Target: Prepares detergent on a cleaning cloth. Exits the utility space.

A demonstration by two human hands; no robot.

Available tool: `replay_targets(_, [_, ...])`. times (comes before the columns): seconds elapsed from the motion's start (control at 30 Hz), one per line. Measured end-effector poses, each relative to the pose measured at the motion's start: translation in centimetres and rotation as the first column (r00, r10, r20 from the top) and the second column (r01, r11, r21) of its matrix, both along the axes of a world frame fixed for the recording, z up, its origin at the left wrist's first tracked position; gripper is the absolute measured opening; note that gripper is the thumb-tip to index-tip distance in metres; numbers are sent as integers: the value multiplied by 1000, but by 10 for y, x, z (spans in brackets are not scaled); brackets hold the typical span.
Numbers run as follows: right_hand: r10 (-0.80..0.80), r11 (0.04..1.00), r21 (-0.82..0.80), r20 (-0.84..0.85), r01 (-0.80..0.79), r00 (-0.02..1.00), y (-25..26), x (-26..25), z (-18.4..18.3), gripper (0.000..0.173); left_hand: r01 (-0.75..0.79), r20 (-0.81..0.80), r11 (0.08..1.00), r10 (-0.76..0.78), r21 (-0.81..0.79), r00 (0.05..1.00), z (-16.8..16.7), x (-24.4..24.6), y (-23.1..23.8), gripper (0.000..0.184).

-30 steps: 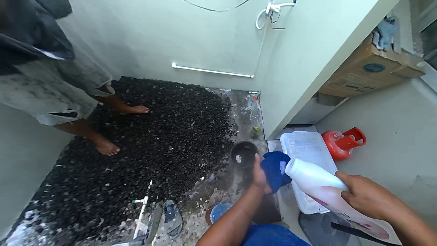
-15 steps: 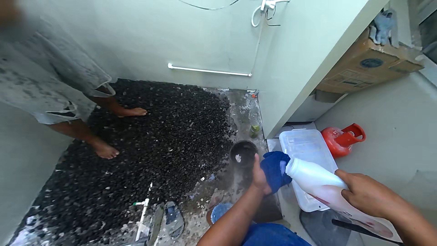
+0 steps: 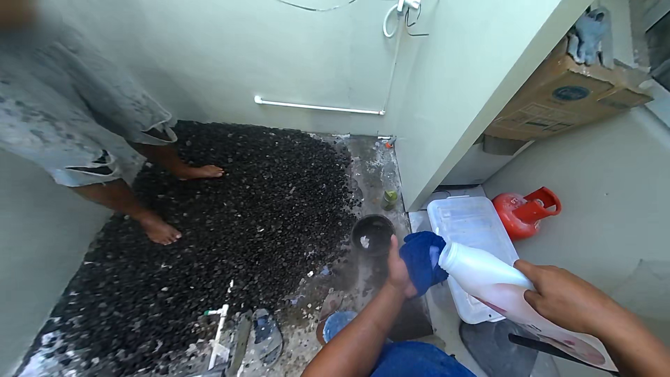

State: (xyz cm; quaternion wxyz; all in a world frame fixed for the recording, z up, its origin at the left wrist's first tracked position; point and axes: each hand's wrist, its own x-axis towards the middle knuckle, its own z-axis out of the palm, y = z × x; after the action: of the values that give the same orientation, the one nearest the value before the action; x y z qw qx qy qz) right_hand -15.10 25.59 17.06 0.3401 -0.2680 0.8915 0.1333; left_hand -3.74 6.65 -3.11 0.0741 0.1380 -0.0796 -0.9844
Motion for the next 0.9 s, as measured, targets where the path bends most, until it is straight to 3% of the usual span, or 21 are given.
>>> replay_targets(0.9, [-42, 998, 55, 4, 42, 999, 9, -13, -1, 26, 63, 34, 998, -63, 4, 997, -8, -18, 13, 95])
